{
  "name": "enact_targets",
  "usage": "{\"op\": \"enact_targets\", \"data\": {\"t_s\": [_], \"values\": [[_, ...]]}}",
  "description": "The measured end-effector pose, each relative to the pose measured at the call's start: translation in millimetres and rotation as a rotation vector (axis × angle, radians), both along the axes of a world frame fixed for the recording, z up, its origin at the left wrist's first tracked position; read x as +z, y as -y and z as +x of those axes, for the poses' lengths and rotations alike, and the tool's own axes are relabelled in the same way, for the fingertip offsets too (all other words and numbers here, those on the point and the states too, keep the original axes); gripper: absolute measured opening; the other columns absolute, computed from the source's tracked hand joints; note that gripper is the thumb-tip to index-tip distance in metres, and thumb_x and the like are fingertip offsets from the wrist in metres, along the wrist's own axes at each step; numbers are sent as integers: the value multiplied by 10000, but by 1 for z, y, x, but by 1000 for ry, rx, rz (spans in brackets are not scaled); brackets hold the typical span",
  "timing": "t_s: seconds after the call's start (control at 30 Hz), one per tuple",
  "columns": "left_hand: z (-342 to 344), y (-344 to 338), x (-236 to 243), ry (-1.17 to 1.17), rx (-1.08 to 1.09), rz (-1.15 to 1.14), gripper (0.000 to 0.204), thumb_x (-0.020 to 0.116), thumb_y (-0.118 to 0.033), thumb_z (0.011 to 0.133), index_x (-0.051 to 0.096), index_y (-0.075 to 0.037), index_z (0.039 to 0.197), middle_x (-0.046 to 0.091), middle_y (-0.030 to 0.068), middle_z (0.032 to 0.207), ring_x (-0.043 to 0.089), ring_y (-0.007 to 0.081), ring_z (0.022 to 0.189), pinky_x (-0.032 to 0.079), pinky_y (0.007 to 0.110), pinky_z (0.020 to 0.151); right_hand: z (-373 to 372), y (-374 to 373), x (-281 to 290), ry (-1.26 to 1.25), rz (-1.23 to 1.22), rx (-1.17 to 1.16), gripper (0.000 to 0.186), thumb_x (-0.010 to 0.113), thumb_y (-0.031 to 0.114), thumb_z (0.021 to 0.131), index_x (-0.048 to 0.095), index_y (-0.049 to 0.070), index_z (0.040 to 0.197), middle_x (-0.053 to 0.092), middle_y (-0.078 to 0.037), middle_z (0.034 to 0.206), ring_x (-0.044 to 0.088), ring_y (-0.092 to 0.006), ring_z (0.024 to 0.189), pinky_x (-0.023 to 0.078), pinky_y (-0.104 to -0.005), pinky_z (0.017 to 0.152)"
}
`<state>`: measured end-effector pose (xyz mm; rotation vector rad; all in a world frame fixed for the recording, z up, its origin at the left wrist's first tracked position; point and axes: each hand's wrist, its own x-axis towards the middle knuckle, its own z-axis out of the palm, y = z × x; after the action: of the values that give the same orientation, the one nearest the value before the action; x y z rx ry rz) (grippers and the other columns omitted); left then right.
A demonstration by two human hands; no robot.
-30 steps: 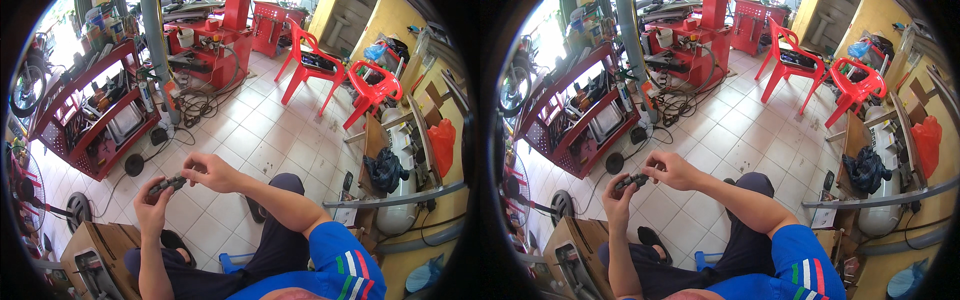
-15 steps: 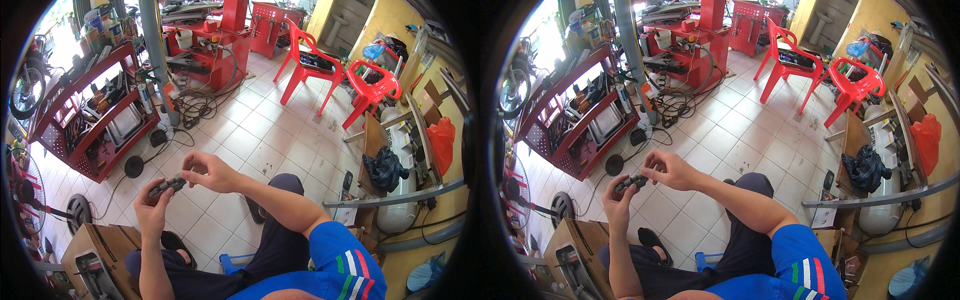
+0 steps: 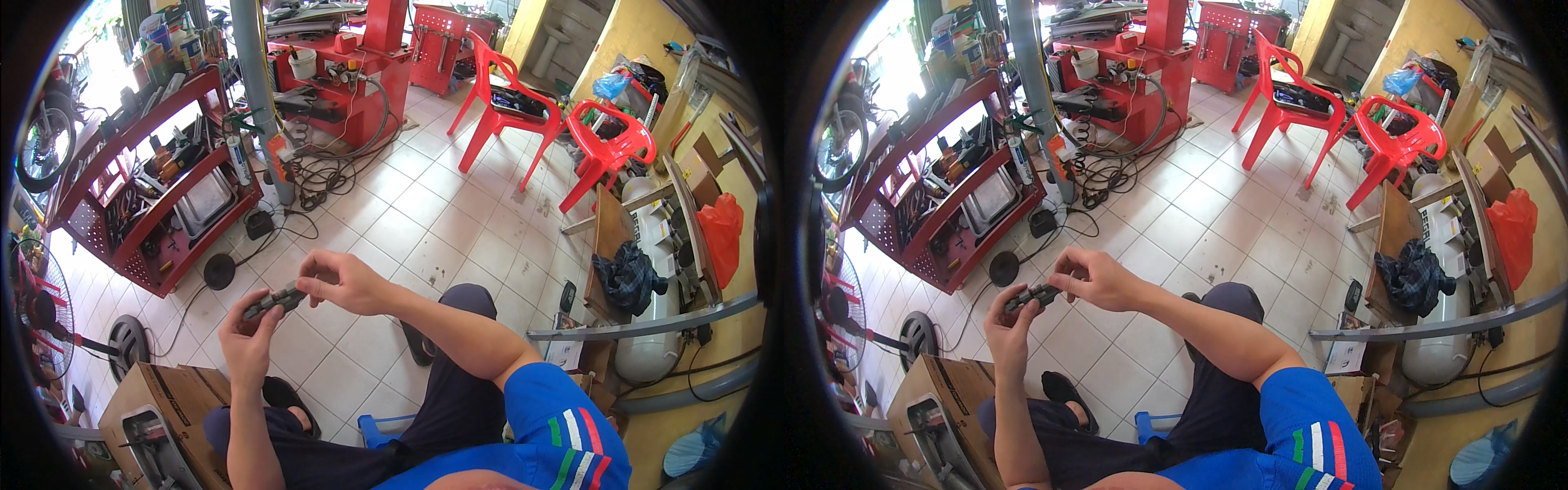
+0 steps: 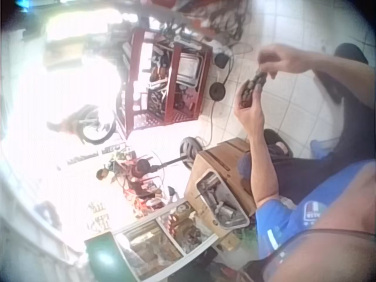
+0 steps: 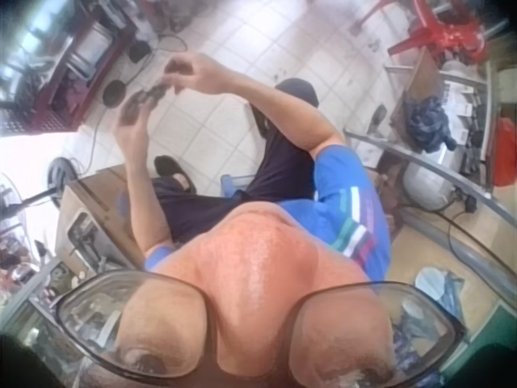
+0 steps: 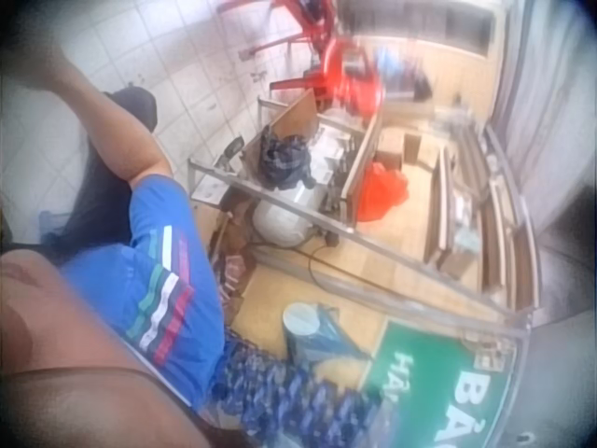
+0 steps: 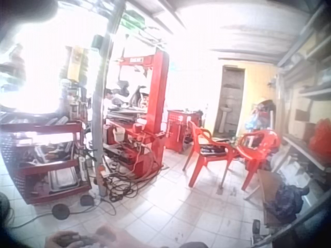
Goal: The person disassembles a starter motor using a screwdriver and then handles internal mechanical parts in a tray.
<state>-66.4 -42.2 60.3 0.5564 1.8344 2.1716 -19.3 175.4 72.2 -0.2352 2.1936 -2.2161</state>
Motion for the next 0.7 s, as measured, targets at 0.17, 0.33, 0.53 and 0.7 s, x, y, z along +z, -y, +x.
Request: {"op": "enact_targets", "data": {"t_s": [0.17,0.33,0.53,0.7], "values": [[-3,2,-1,-4,11,-6,325,696,39,869,603,55,1180,674,130,1069,681,189,978,564,292,876,-2,-4,-1,12,33,-8,253,599,239,998,565,1,1078,652,-56,888,635,-120,801,504,-267,734],[-2,2,0,-1,32,4,328,705,32,866,607,54,1178,675,128,1062,686,179,960,559,271,854,0,2,-1,-107,15,-100,279,634,250,974,599,-14,1056,650,-55,875,627,-104,748,491,-249,654],[-2,1,-1,-12,15,-26,328,708,32,864,608,58,1176,677,126,1056,687,187,964,556,277,867,-3,-5,-3,32,101,-42,365,667,295,949,576,2,1147,658,-73,947,635,-114,790,501,-251,680],[-1,1,0,16,26,-20,333,705,38,863,606,62,1180,677,131,1066,684,197,979,558,292,881,4,1,10,-58,25,-86,331,634,231,971,560,-22,1171,653,-93,1033,648,-140,913,521,-289,812]]}}
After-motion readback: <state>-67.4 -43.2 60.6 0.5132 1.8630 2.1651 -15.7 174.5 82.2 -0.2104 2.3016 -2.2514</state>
